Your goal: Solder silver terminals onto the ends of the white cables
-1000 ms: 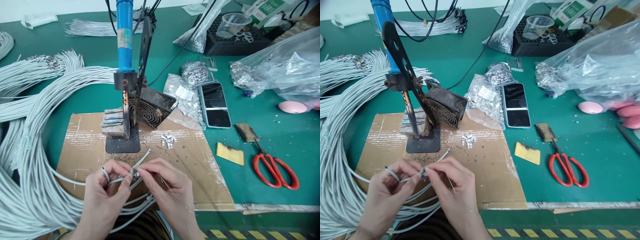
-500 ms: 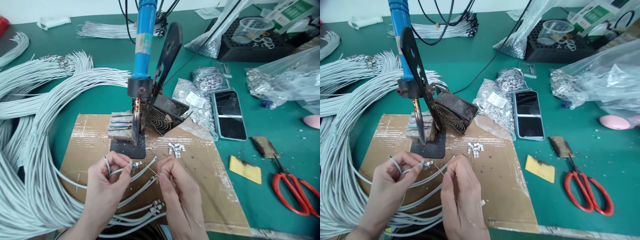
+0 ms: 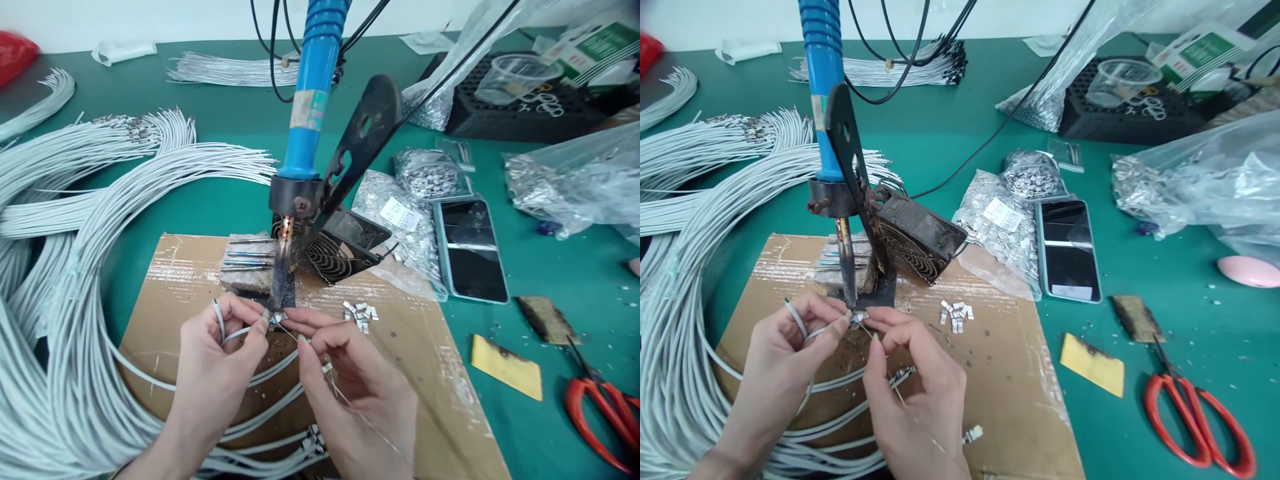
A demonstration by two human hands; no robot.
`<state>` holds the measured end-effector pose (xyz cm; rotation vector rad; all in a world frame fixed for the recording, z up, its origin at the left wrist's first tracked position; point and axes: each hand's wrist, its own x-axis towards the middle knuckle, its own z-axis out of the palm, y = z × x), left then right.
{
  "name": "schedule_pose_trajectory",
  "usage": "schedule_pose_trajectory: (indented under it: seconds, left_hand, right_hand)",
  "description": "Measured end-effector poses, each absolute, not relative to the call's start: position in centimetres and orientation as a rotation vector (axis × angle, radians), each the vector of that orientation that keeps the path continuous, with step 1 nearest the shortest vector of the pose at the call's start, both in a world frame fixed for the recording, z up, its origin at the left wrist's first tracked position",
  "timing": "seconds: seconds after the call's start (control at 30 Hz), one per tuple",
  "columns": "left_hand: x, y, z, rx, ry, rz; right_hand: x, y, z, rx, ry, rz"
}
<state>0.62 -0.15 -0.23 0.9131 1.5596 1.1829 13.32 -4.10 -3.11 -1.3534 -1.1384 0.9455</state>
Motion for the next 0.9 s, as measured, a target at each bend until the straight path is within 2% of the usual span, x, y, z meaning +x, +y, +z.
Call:
schedule_pose_trajectory:
  seconds: [0.9]
  left_hand:
    - [0.24, 0.29, -0.51, 0.921, 1.526, 1.216]
  right_hand:
    - [13.66, -3.17, -2.77, -1.328, -1.169, 0.950]
